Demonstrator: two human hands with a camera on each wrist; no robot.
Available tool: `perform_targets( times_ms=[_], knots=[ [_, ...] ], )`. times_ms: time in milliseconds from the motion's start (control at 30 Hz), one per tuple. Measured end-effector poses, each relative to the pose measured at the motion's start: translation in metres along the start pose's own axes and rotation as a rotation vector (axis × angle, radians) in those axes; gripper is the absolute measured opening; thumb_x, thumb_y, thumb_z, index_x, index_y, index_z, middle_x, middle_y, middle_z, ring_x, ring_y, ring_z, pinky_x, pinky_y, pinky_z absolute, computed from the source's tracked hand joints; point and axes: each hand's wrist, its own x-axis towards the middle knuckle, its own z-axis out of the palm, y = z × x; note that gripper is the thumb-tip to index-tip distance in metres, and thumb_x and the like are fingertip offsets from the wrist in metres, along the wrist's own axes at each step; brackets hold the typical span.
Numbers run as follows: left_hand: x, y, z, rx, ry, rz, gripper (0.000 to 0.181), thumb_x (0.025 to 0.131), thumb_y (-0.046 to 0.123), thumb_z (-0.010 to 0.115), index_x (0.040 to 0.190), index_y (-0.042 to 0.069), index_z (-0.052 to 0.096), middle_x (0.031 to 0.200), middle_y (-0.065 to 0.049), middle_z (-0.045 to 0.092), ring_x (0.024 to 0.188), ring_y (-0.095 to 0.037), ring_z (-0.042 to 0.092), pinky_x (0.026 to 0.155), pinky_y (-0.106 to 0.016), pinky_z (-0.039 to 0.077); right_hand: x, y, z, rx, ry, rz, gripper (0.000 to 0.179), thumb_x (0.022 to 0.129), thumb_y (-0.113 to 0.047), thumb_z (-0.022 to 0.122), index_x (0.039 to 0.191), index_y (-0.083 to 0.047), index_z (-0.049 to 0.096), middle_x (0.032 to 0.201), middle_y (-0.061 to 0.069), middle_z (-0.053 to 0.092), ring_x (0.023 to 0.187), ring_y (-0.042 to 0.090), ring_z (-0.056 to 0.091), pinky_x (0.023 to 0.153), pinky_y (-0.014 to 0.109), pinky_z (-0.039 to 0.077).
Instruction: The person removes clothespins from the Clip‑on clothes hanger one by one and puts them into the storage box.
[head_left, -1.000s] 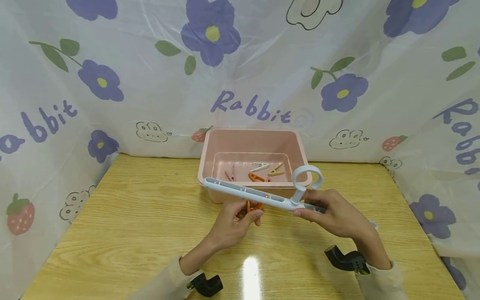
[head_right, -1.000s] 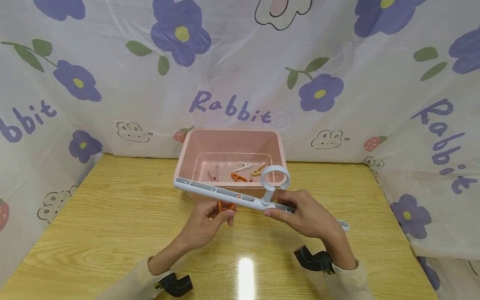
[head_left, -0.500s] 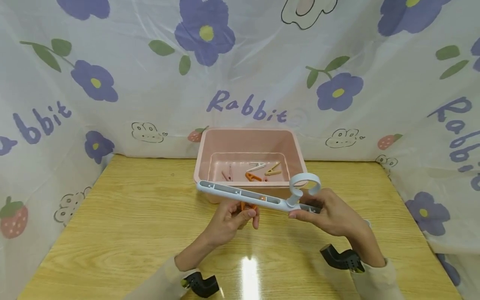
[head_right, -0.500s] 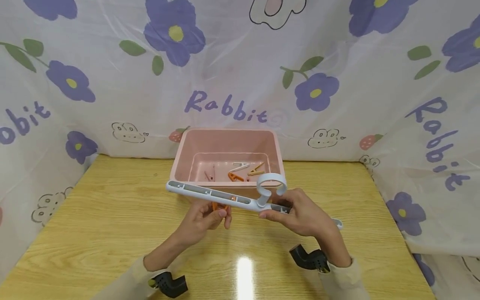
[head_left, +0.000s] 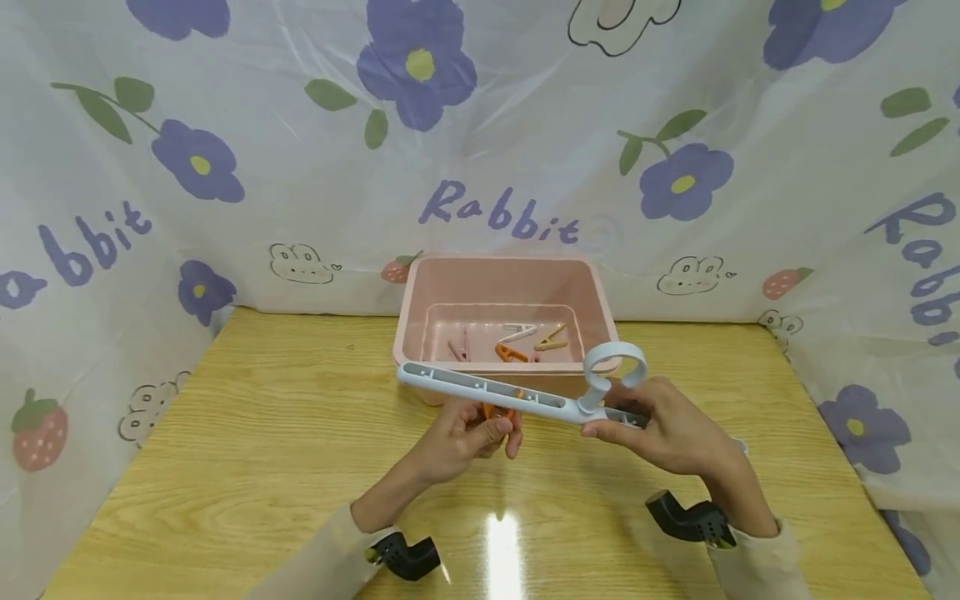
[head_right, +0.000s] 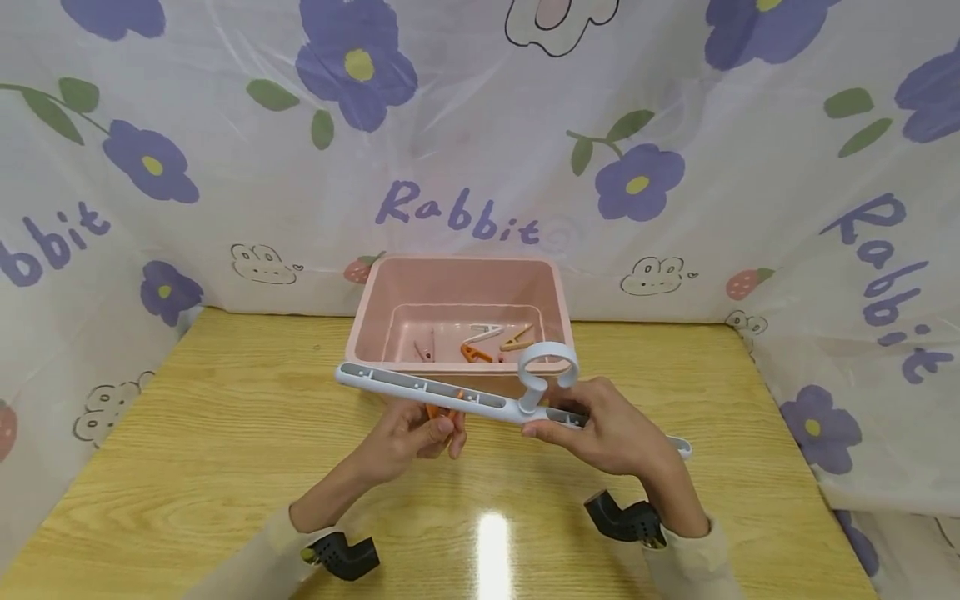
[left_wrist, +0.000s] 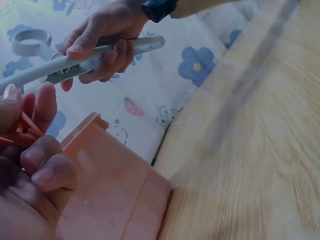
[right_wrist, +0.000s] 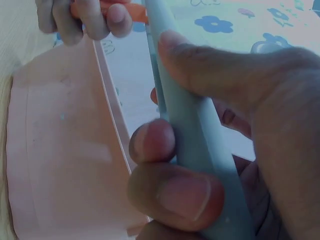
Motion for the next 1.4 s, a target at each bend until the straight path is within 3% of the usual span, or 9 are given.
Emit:
perform_targets(
  times_ms=[200,333,400,600,733,867,1000,1200,1400],
  knots=[
    [-0.001,0.008,-0.002,0.028,-0.015,-0.077,0.020,0.109,0.004,0.045,0.108,-0.013,0.056,0.078,-0.030,0.060,0.047,-0.008,0.031,0.040,-0.025,0.025,-0.001,-0.001,-0.002,-0.058,0.012,-0.001,0.011,0.092,-0.013,0.077,0.092,-0.019,0.067,0.072,-0.012,0.054,0.058,-0.003,0.041,0.052,0.020,0.040],
    [-0.003,0.011,-0.003,0.072,-0.002,-0.125,0.023,0.108,0.006,0.049,0.112,-0.015,0.057,0.082,-0.030,0.062,0.053,-0.005,0.036,0.045,-0.022,0.029,-0.002,-0.002,-0.002,-0.081,0.013,0.000,0.010,0.093,-0.014,0.076,0.091,-0.017,0.067,0.070,-0.013,0.050,0.058,-0.003,0.039,0.052,0.020,0.038],
    [-0.005,0.011,-0.003,0.106,0.015,-0.147,0.021,0.107,0.006,0.051,0.114,-0.013,0.059,0.084,-0.029,0.064,0.057,-0.004,0.039,0.049,-0.020,0.032,-0.002,-0.001,-0.002,-0.093,0.014,0.012,0.011,0.093,-0.015,0.076,0.089,-0.018,0.067,0.069,-0.014,0.048,0.057,-0.004,0.038,0.052,0.019,0.037],
    [-0.009,0.016,-0.001,0.275,0.113,-0.219,0.023,0.104,0.011,0.059,0.121,-0.003,0.066,0.094,-0.018,0.071,0.080,-0.009,0.067,0.067,-0.022,0.052,-0.002,0.000,-0.003,-0.122,0.016,0.027,0.013,0.094,-0.016,0.076,0.089,-0.020,0.065,0.067,-0.016,0.046,0.057,-0.004,0.037,0.052,0.019,0.036],
    [-0.012,0.019,-0.001,0.353,0.163,-0.286,0.026,0.103,0.017,0.063,0.124,0.003,0.068,0.102,-0.011,0.075,0.087,-0.014,0.072,0.073,-0.026,0.058,-0.002,0.001,-0.003,-0.132,0.017,0.027,0.011,0.095,-0.017,0.075,0.093,-0.023,0.066,0.067,-0.016,0.047,0.056,-0.003,0.038,0.052,0.019,0.036],
    [-0.015,0.021,-0.003,0.416,0.175,-0.279,0.024,0.102,0.016,0.064,0.124,0.010,0.070,0.100,-0.008,0.076,0.085,-0.016,0.072,0.065,-0.024,0.055,-0.001,0.000,-0.003,-0.127,0.018,0.023,0.010,0.095,-0.018,0.075,0.094,-0.024,0.067,0.067,-0.016,0.046,0.056,-0.003,0.038,0.052,0.019,0.036],
    [-0.018,0.023,-0.007,0.519,0.194,-0.265,0.020,0.101,0.019,0.067,0.119,0.014,0.073,0.089,-0.002,0.076,0.068,-0.008,0.062,0.055,-0.020,0.045,0.000,0.000,-0.004,-0.126,0.027,0.009,0.012,0.095,-0.017,0.075,0.093,-0.024,0.066,0.067,-0.016,0.046,0.056,-0.003,0.038,0.052,0.019,0.036],
    [-0.025,0.030,-0.013,0.597,0.223,-0.305,0.017,0.099,0.024,0.070,0.114,0.019,0.076,0.087,0.005,0.075,0.061,-0.003,0.048,0.054,-0.022,0.041,-0.002,-0.001,-0.008,-0.133,0.054,-0.006,0.013,0.093,-0.014,0.076,0.095,-0.023,0.068,0.068,-0.016,0.049,0.058,-0.003,0.040,0.052,0.019,0.038],
    [-0.029,0.036,-0.029,0.635,0.221,-0.229,0.018,0.098,0.017,0.070,0.116,0.018,0.075,0.085,0.002,0.074,0.058,-0.007,0.045,0.052,-0.022,0.039,-0.005,0.002,-0.012,-0.121,0.061,-0.014,0.014,0.092,-0.011,0.077,0.095,-0.021,0.069,0.068,-0.016,0.050,0.057,-0.004,0.040,0.050,0.020,0.038]
  ],
)
